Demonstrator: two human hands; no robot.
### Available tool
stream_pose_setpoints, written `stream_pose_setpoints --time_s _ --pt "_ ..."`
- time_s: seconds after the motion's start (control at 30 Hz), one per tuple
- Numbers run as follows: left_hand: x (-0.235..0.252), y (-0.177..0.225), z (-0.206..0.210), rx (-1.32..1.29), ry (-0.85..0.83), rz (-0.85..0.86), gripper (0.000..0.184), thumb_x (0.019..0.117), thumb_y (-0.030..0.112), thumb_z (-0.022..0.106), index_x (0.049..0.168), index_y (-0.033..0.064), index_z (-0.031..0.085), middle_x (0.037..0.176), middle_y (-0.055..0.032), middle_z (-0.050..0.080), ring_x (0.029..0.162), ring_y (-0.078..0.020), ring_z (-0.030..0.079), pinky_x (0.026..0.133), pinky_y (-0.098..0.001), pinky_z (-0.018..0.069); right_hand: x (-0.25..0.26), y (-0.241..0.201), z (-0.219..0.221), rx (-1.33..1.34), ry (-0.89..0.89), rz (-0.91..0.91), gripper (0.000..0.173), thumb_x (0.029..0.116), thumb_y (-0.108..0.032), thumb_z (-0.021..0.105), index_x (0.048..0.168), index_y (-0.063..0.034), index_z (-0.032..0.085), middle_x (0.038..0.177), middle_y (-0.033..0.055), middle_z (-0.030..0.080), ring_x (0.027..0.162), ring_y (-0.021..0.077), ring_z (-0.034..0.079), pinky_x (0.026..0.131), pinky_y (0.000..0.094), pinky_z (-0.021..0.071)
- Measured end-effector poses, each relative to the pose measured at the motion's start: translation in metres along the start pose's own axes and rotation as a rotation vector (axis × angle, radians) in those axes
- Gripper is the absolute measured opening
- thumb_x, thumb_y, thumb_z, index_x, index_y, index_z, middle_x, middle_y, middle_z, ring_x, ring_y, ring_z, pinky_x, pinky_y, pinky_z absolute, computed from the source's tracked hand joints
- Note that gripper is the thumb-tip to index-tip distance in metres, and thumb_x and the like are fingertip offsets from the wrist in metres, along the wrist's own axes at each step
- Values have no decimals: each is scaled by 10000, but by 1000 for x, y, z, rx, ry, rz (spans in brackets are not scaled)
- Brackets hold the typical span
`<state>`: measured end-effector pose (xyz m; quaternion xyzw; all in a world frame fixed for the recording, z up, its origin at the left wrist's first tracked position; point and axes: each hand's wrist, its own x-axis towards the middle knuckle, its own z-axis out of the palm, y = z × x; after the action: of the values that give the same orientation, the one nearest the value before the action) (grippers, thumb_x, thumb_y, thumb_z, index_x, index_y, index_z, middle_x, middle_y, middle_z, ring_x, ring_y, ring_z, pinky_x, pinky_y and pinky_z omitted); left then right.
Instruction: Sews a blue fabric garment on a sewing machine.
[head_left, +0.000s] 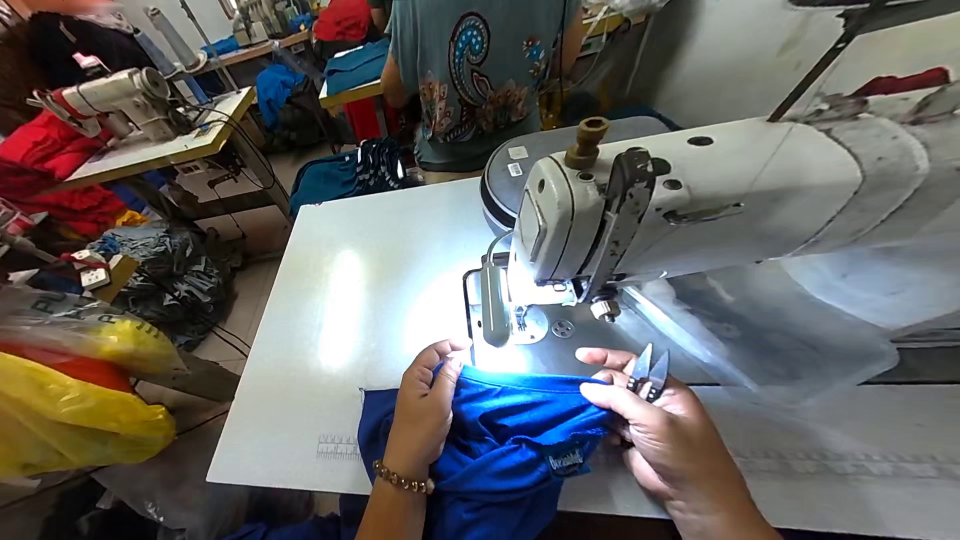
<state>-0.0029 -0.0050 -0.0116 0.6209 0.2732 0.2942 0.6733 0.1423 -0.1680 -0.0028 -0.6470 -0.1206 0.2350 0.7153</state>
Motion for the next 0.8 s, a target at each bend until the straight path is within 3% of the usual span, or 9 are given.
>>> stream_pose_setpoints --time_s 0.17,0.27,0.53,0.8 --pt "-1 0 2 -21 10 -7 244 1076 150 487 1220 145 684 936 -22 666 768 -88 617 691 -261 533 1 4 -3 28 -12 -26 349 773 -12 649 1106 -99 711 672 -12 606 486 50 528 403 180 428" --pt "-1 1 3 -26 20 -14 242 1079 153 486 1231 149 673 899 -22 655 749 -86 616 683 -255 531 1 5 -4 36 -17 -37 357 771 -12 656 1110 -105 711 671 -17 607 498 52 540 417 185 447" --pt "-1 1 3 15 44 -6 257 1085 164 469 1267 162 651 969 -5 673 797 -77 626 703 -251 526 1 6 -5 28 -27 -34 365 771 -12 657 1120 -103 710 667 -10 599 488 57 528 408 180 432" --pt "-1 3 4 5 91 -15 285 1082 158 475 1326 179 621 897 -13 665 709 -74 606 647 -245 515 1 6 -5 55 -21 -39 386 765 4 652 1133 -104 699 660 -13 584 478 56 516 403 179 430"
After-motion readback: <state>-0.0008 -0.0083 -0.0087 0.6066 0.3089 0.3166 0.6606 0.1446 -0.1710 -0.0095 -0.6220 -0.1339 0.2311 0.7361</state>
